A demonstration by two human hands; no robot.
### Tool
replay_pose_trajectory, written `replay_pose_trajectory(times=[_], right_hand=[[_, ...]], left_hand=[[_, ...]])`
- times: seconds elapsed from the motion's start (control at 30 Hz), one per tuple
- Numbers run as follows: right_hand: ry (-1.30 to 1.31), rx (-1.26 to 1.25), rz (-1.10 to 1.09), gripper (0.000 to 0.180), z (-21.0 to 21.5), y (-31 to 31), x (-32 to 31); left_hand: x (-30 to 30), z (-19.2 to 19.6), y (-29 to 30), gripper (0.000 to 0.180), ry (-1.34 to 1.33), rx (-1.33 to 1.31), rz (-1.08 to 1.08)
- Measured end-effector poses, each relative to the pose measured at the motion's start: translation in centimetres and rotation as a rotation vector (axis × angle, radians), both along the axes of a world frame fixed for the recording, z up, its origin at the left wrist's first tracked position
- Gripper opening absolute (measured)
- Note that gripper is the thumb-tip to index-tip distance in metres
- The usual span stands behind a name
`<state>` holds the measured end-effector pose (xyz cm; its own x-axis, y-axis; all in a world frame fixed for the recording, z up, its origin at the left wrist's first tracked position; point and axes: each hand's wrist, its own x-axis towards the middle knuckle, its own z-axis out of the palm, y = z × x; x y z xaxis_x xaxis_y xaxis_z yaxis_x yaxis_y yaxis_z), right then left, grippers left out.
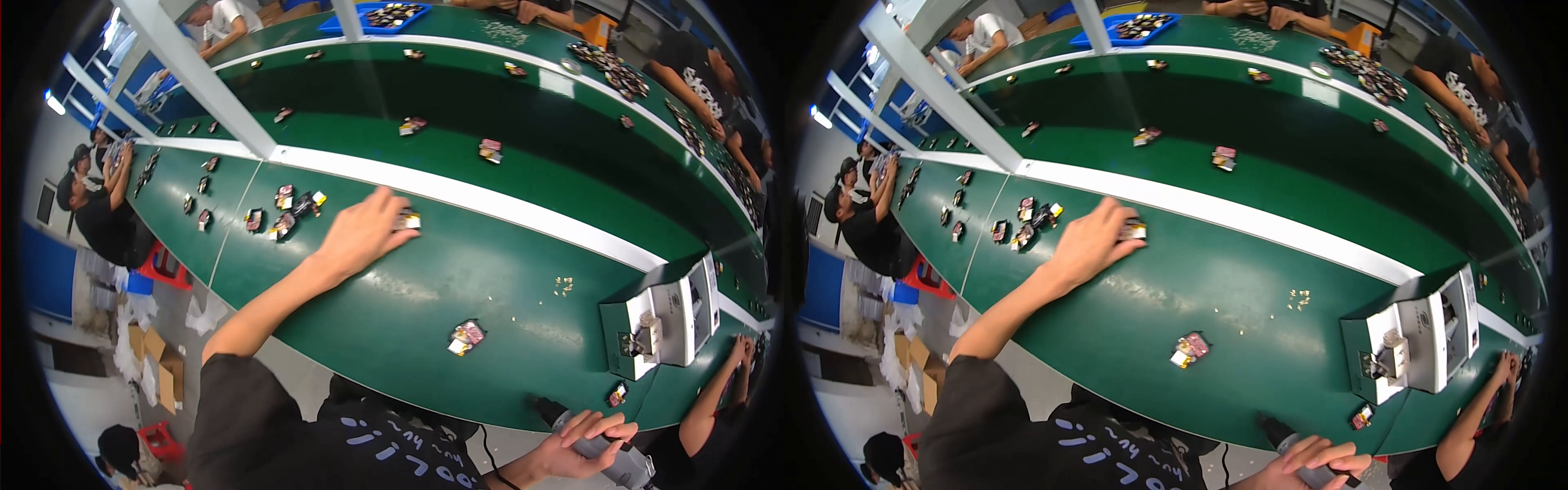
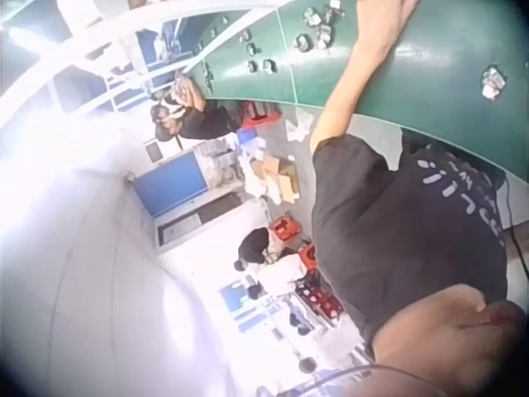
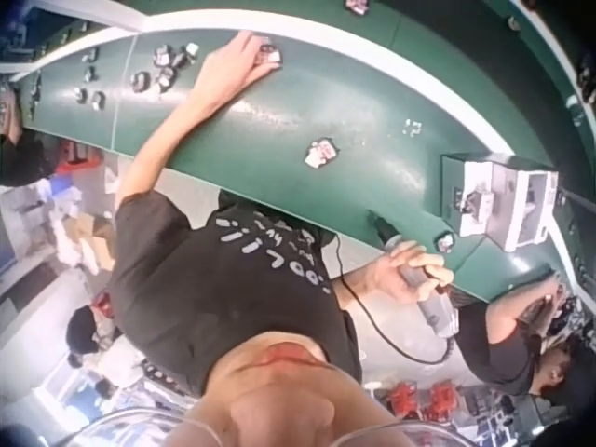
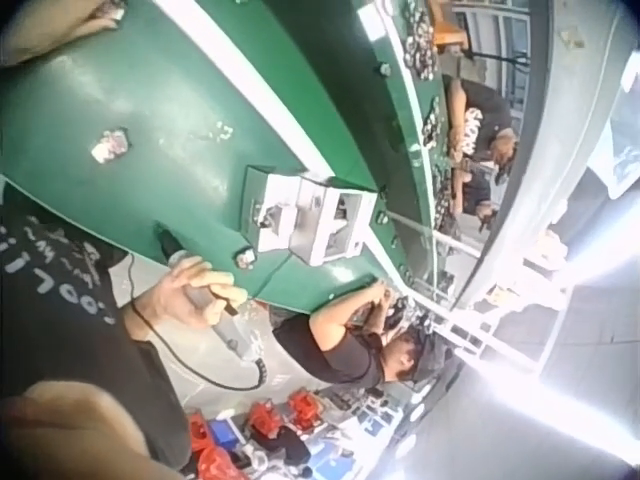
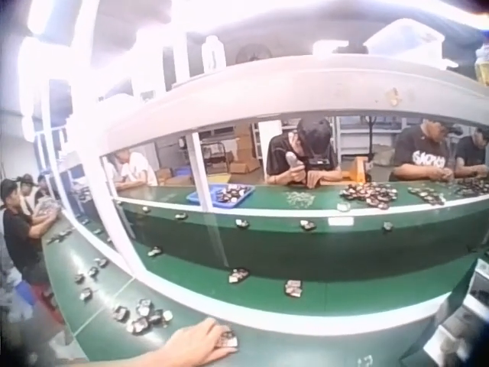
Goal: The person is assembling electronic components at a workshop station using an electric screwdriver.
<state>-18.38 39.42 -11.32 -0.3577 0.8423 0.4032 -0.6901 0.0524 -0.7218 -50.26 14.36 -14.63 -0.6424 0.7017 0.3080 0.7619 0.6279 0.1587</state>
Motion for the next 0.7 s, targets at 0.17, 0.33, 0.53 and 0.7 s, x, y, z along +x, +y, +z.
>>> replay_pose_trajectory(times=[0.17, 0.33, 0.53, 0.7], right_hand=[[0.013, 0.049, 0.122, 0.026, 1.0, 0.3, -1.8], [0.035, 0.082, 0.158, 0.025, 1.7, -0.8, -2.4], [0.053, 0.104, 0.065, 0.025, 2.4, -2.3, 0.6], [0.105, 0.053, 0.023, 0.027, 1.8, -1.9, 2.7]], left_hand=[[-0.3, 1.1, -3.9, 0.062, 0.327, -0.117, 0.27], [-4.2, 2.7, 3.3, 0.058, 0.136, 0.085, -0.017], [-9.4, -1.4, 15.3, 0.047, 0.171, -0.023, -0.26], [-9.8, -0.8, 14.9, 0.042, 0.198, -0.059, -0.323]])
